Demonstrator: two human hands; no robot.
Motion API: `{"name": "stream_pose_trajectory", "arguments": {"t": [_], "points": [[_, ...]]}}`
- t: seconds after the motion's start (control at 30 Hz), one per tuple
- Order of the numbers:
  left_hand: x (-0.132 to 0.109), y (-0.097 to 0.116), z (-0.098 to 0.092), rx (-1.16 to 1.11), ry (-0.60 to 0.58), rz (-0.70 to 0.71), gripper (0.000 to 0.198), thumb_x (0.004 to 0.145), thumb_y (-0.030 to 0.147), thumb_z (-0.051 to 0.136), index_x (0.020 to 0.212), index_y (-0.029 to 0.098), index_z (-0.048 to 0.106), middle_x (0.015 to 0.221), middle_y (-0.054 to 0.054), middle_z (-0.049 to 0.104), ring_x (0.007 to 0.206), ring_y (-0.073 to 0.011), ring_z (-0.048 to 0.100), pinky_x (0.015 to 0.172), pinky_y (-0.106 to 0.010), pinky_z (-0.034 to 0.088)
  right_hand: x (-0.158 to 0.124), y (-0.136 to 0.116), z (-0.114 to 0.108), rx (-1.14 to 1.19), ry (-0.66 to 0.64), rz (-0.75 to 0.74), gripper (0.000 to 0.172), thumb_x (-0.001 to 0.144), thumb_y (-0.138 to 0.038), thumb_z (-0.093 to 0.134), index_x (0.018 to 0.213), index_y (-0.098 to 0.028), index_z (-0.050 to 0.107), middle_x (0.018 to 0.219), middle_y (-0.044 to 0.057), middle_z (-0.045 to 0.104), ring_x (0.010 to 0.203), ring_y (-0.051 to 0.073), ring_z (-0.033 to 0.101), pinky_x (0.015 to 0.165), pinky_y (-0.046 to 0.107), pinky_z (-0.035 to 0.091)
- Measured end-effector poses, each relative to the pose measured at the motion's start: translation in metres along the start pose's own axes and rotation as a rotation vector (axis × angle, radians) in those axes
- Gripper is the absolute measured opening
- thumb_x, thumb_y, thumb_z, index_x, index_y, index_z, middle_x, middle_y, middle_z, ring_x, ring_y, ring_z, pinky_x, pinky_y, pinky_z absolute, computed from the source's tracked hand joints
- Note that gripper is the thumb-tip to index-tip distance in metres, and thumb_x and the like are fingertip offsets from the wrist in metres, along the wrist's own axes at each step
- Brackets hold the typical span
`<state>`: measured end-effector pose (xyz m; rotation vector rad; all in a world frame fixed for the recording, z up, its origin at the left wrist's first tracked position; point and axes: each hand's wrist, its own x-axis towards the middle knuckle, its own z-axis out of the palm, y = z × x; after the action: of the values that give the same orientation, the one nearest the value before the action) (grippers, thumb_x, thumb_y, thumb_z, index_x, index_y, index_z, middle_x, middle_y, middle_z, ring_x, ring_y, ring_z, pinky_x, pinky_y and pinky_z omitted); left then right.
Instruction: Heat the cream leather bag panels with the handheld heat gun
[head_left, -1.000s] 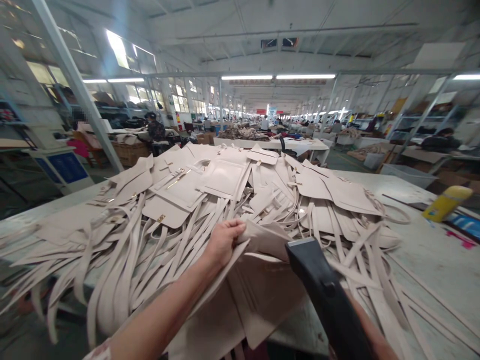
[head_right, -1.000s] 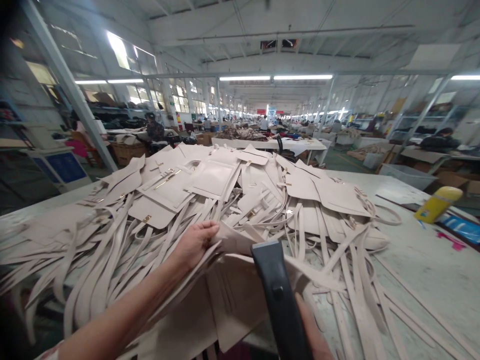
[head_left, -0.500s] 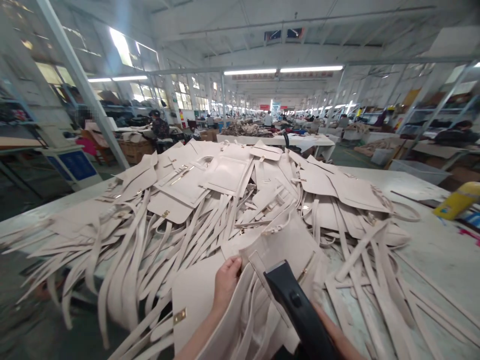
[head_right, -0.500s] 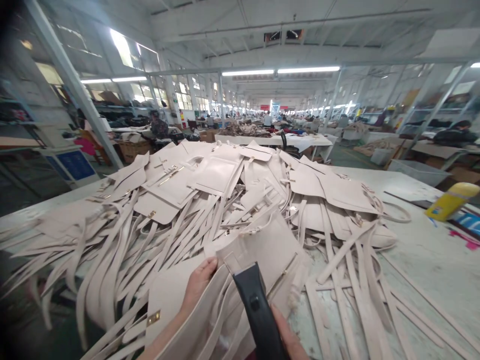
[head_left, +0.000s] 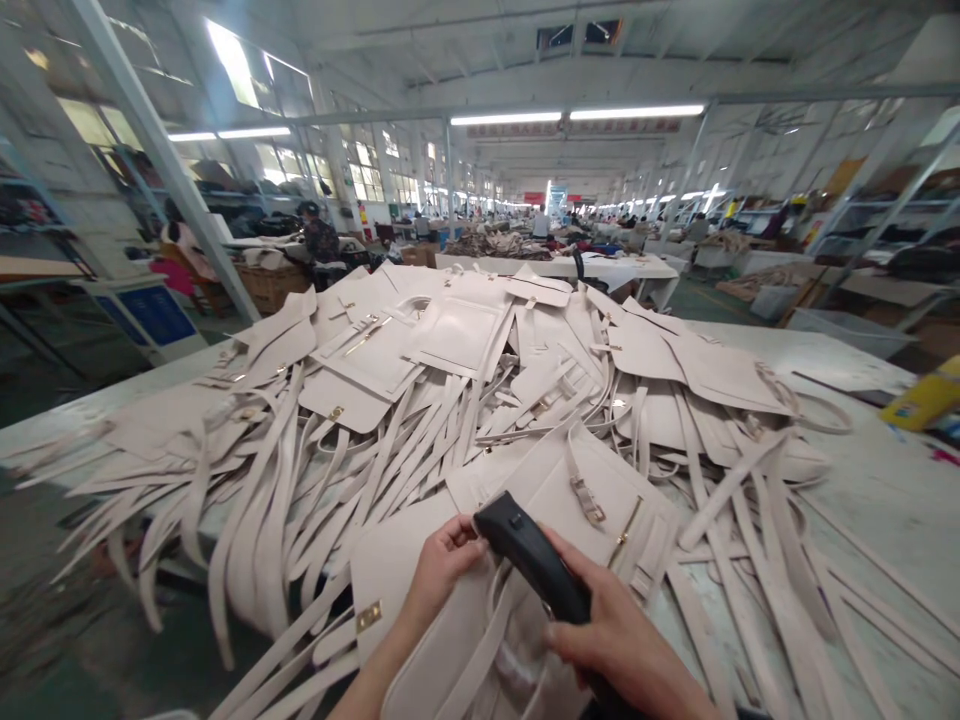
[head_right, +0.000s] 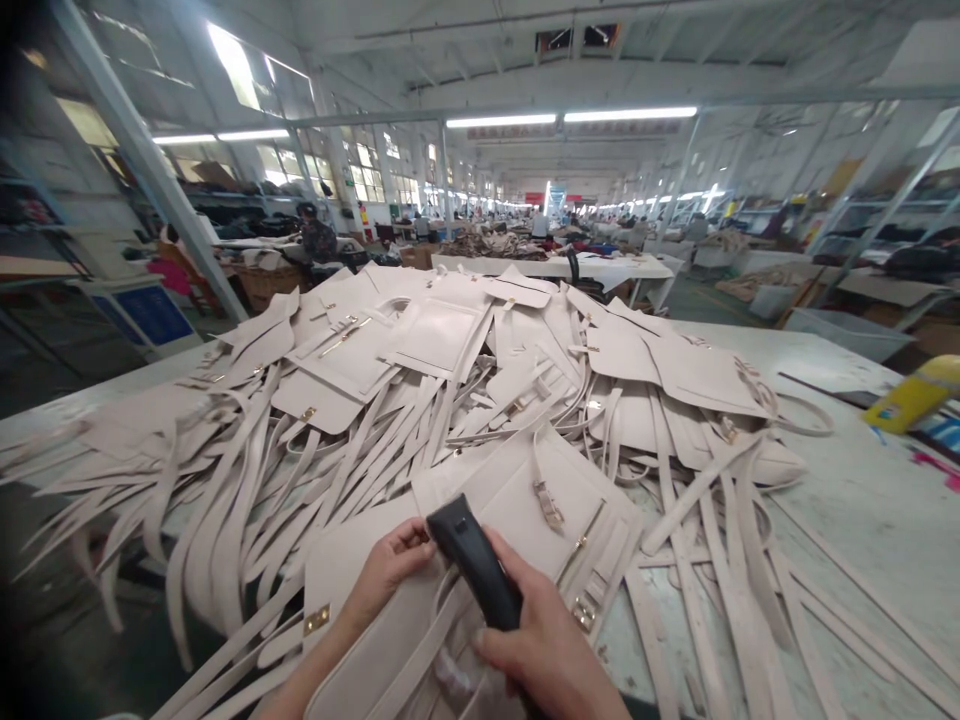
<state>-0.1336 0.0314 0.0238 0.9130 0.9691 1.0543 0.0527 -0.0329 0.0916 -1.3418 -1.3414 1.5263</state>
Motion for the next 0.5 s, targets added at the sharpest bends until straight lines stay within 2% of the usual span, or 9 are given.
{"name": "stream_pose_trajectory", "arguments": {"t": [0.07,0.17,0.27,0.4,0.43,0.5], "points": [[0.0,-0.004,-0.002,-0.004,-0.027,-0.035,0.028,0.049,0.015,0.069,0.075,0.013,0.06,0.064,0.001,0.061,0.057,-0.0105,0.051,0.054,-0.019,0.036,0.006,-0.002,0.002,0.024,0.049,-0.038,0.08,0.06,-0.007,0.054,0.134,-0.022,0.03,0.065,-0.006,0.061,0.036,0.006,0.039,0.034,0.017,0.035],[0.0,-0.004,-0.003,0.008,-0.025,-0.09,0.032,0.048,0.01,0.064,0.08,0.013,0.061,0.063,0.001,0.061,0.053,-0.01,0.05,0.051,-0.019,0.034,0.002,-0.003,-0.007,0.047,0.172,-0.077,0.077,0.063,-0.01,0.057,0.134,-0.023,0.031,0.076,-0.003,0.062,0.04,0.008,0.044,0.037,0.02,0.038],[0.004,0.002,-0.013,0.044,0.038,-0.098,0.033,0.047,0.01,0.063,0.08,0.012,0.06,0.062,0.001,0.061,0.052,-0.0094,0.05,0.052,-0.019,0.035,-0.019,0.0,-0.033,-0.012,0.289,-0.04,0.076,0.065,-0.017,0.06,0.134,-0.024,0.029,0.07,-0.004,0.062,0.041,0.011,0.048,0.039,0.023,0.04],[0.014,0.013,-0.035,0.129,0.094,-0.108,0.042,0.046,0.012,0.063,0.088,0.012,0.059,0.062,0.003,0.059,0.054,-0.0093,0.051,0.054,-0.019,0.037,-0.066,0.02,-0.078,-0.183,0.375,0.086,0.083,0.067,-0.028,0.062,0.138,-0.021,0.02,0.068,-0.002,0.065,0.043,0.017,0.053,0.041,0.026,0.044],[0.016,0.017,-0.039,0.158,0.079,-0.117,0.046,0.047,0.012,0.062,0.093,0.012,0.058,0.063,0.002,0.06,0.055,-0.0098,0.052,0.055,-0.019,0.038,-0.079,0.028,-0.087,-0.224,0.369,0.094,0.082,0.067,-0.031,0.062,0.138,-0.019,0.022,0.074,0.001,0.067,0.049,0.02,0.057,0.044,0.027,0.046],[0.021,0.025,-0.042,0.237,0.014,-0.153,0.054,0.052,0.015,0.062,0.105,0.014,0.054,0.07,0.001,0.061,0.06,-0.0116,0.055,0.057,-0.021,0.04,-0.099,0.045,-0.098,-0.277,0.356,0.074,0.079,0.064,-0.034,0.064,0.135,-0.017,0.033,0.096,0.006,0.067,0.077,0.029,0.063,0.063,0.032,0.052]]}}
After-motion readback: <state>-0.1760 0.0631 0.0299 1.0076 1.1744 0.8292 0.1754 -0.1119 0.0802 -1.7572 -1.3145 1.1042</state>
